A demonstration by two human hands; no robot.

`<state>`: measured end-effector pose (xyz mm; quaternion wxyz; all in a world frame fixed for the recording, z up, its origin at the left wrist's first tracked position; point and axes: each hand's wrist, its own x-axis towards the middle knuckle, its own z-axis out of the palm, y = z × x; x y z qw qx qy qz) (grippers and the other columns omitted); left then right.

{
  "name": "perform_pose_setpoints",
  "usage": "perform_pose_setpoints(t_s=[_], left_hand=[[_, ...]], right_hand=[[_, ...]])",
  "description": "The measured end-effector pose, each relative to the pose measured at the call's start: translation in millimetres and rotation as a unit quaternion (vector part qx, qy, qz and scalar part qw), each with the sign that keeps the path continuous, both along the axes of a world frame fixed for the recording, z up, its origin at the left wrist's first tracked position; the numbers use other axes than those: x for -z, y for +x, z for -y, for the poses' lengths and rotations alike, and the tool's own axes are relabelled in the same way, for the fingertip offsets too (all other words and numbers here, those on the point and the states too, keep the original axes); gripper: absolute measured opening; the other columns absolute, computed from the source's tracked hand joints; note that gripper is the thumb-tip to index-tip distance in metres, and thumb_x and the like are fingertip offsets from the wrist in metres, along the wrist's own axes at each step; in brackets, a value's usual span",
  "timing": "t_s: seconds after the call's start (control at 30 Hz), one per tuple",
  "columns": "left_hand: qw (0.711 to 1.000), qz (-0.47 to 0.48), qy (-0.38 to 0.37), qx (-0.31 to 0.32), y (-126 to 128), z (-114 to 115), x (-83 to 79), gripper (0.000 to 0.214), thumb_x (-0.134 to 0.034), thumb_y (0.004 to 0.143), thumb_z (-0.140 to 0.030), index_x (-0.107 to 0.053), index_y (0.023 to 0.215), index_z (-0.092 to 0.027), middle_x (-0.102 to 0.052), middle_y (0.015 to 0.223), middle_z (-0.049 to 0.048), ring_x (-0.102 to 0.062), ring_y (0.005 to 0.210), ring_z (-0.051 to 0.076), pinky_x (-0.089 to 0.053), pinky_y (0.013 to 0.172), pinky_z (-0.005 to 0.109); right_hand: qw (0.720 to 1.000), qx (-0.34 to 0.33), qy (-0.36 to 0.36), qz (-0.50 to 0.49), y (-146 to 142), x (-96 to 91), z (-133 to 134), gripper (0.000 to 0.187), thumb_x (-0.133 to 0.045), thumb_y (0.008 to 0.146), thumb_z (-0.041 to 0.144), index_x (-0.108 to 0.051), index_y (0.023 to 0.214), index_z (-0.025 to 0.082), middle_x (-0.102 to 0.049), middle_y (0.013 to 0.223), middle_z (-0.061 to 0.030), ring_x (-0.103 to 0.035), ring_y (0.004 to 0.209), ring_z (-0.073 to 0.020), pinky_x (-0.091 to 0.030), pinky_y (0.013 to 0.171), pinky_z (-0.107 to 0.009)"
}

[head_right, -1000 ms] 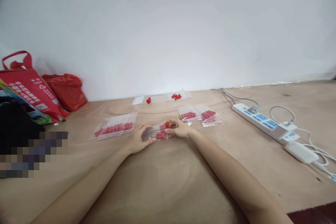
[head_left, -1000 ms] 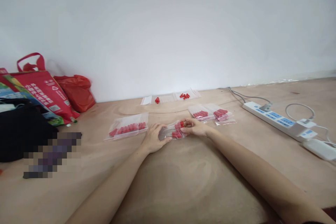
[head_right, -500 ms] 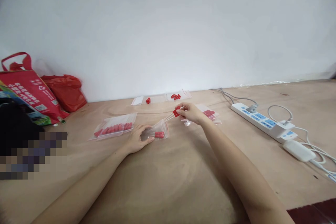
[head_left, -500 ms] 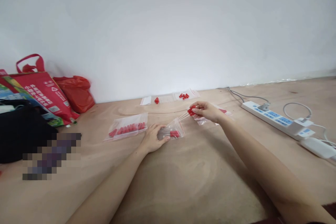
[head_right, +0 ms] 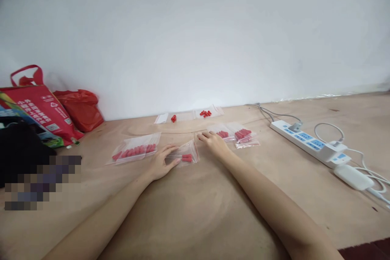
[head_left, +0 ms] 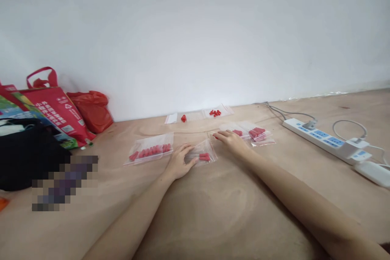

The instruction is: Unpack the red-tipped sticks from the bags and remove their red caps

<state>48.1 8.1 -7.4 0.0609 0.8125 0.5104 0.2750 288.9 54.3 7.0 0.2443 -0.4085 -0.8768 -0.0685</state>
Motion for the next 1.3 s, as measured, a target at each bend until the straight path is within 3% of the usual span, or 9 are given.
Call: perform_pose_setpoints(t_s=[0.13,0.33,0.57,0.73,0.87,0.97,1.13,1.23,1.3], left_hand=[[1.000,-0.002,-0.016,-0.001,0,0,-0.8,0.037,-0.054,0.075,-0.038,-0.055,0.108,-0.020,-0.054,0.114,0.0057,-0.048,0.108,0.022,-0.038,0.094,0.038],[0.999,-0.004,-0.041,0.001,1,1,-3.8,0.038,-0.053,0.076,-0.039,-0.054,0.109,-0.021,-0.054,0.114,0.0056,-0.049,0.107,0.022,-0.038,0.093,0.038],[0.999,0.005,-0.044,0.006,2,2,-5.3,0.037,-0.053,0.076,-0.038,-0.055,0.108,-0.021,-0.054,0.113,0.0055,-0.050,0.106,0.022,-0.040,0.092,0.037],[0.999,0.000,-0.037,0.003,3,3,-5.7,0.037,-0.053,0.076,-0.038,-0.055,0.108,-0.020,-0.055,0.114,0.0068,-0.049,0.107,0.023,-0.040,0.093,0.039],[1.000,0.000,0.004,0.000,5,4,-3.4,0.037,-0.053,0.076,-0.034,-0.054,0.109,-0.016,-0.049,0.123,0.0097,-0.042,0.116,0.024,-0.035,0.098,0.039],[1.000,0.013,-0.008,0.025,6,4,-0.7,0.034,-0.050,0.078,-0.031,-0.055,0.108,-0.017,-0.053,0.119,0.0075,-0.047,0.112,0.020,-0.037,0.097,0.037],[0.999,0.022,-0.016,0.017,6,2,0.6,0.031,-0.049,0.078,-0.031,-0.057,0.105,-0.018,-0.059,0.111,0.0064,-0.053,0.106,0.020,-0.041,0.093,0.037],[1.000,0.016,-0.010,-0.010,8,3,-0.8,0.030,-0.050,0.077,-0.031,-0.058,0.103,-0.017,-0.062,0.106,0.0075,-0.056,0.100,0.021,-0.043,0.089,0.037],[1.000,0.015,-0.009,-0.020,9,4,-1.8,0.029,-0.051,0.077,-0.031,-0.058,0.102,-0.018,-0.063,0.104,0.0065,-0.057,0.097,0.021,-0.044,0.087,0.038]], right_hand=[[0.993,0.040,-0.022,0.107,0,6.8,4,0.029,-0.042,0.083,0.010,-0.057,0.106,0.017,-0.060,0.104,-0.0089,-0.055,0.090,-0.0188,-0.039,0.077,-0.028],[0.988,0.043,-0.032,0.148,0,9.2,11,0.027,-0.040,0.085,0.020,-0.057,0.106,0.019,-0.060,0.099,-0.0117,-0.051,0.094,-0.0233,-0.034,0.078,-0.033],[0.997,0.048,-0.047,0.026,-3,-0.9,17,0.022,-0.043,0.081,0.020,-0.062,0.092,0.018,-0.060,0.090,-0.0100,-0.050,0.087,-0.0209,-0.032,0.077,-0.032],[0.992,-0.034,-0.109,-0.060,-13,5.0,19,0.016,-0.051,0.071,0.014,-0.065,0.078,0.017,-0.060,0.071,-0.0043,-0.051,0.073,-0.0160,-0.036,0.070,-0.026],[0.986,-0.048,-0.141,-0.079,-19,9.0,20,0.021,-0.055,0.074,0.028,-0.067,0.086,0.016,-0.060,0.075,-0.0062,-0.051,0.077,-0.0175,-0.038,0.073,-0.028],[0.979,-0.068,-0.171,-0.086,-19,7.3,20,0.031,-0.057,0.073,0.037,-0.066,0.096,0.017,-0.060,0.082,-0.0073,-0.052,0.083,-0.0188,-0.038,0.077,-0.030],[0.966,-0.127,-0.204,-0.092,-20,3.4,22,0.032,-0.060,0.070,0.022,-0.063,0.101,0.022,-0.061,0.097,-0.0050,-0.051,0.094,-0.0192,-0.034,0.088,-0.033],[0.956,-0.158,-0.224,-0.106,-24,4.1,23,0.030,-0.063,0.067,0.024,-0.063,0.097,0.022,-0.062,0.092,-0.0024,-0.054,0.086,-0.0168,-0.036,0.083,-0.030],[0.959,-0.137,-0.216,-0.117,-30,6.5,24,0.024,-0.065,0.065,0.026,-0.065,0.089,0.020,-0.062,0.086,-0.0026,-0.053,0.082,-0.0166,-0.038,0.078,-0.028]])
